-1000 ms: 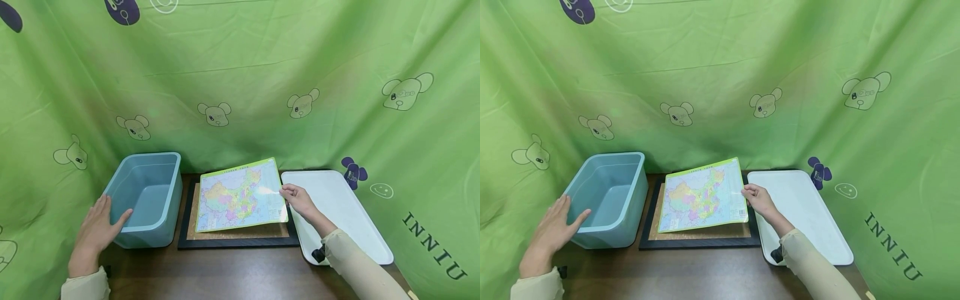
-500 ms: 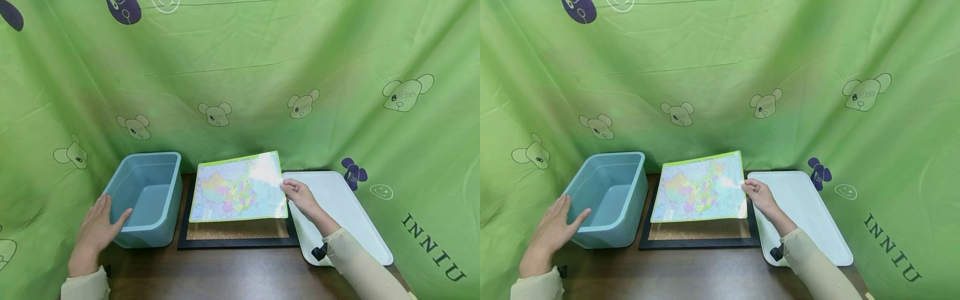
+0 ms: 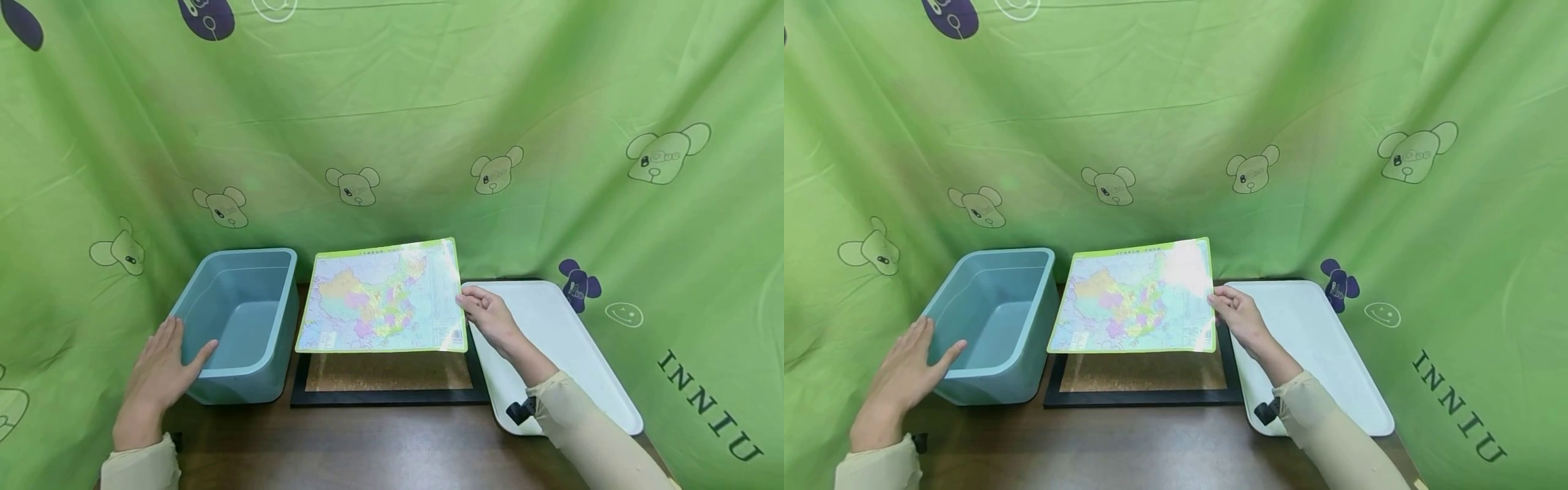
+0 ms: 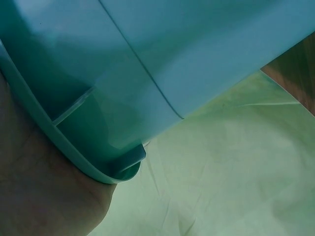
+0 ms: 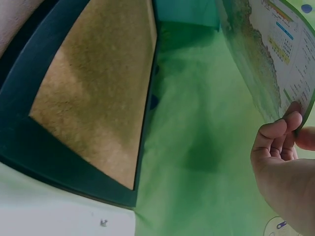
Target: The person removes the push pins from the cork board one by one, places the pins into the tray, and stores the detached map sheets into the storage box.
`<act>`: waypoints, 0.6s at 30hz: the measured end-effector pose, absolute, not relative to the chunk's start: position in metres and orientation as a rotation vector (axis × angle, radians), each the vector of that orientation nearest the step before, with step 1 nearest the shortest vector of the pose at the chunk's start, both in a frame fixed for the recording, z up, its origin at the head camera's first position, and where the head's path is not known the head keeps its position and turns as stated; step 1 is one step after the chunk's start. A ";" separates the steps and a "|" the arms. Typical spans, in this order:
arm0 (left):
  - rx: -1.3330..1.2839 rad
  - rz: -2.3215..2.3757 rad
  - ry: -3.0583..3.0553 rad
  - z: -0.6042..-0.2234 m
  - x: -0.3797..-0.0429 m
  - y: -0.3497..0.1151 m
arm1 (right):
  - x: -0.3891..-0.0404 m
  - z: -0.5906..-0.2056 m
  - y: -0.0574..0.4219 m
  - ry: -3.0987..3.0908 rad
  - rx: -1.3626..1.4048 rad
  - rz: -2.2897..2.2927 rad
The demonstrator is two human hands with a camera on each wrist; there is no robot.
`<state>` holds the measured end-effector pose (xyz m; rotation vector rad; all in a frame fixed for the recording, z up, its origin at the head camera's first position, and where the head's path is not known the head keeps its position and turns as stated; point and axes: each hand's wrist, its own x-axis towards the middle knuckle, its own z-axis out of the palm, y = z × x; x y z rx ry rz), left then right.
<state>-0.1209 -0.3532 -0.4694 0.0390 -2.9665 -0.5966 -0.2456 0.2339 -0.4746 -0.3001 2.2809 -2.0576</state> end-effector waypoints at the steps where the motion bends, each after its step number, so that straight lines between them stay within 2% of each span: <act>1: 0.043 -0.596 -2.967 -0.468 -0.119 -0.352 | -0.245 -0.473 0.234 2.268 -0.310 -2.069; 12: 0.057 -0.616 -2.941 -0.496 -0.120 -0.340 | -0.252 -0.475 0.234 2.186 -0.402 -2.135; 18: 0.053 -0.611 -2.939 -0.496 -0.120 -0.340 | -0.251 -0.469 0.225 2.070 -0.472 -2.200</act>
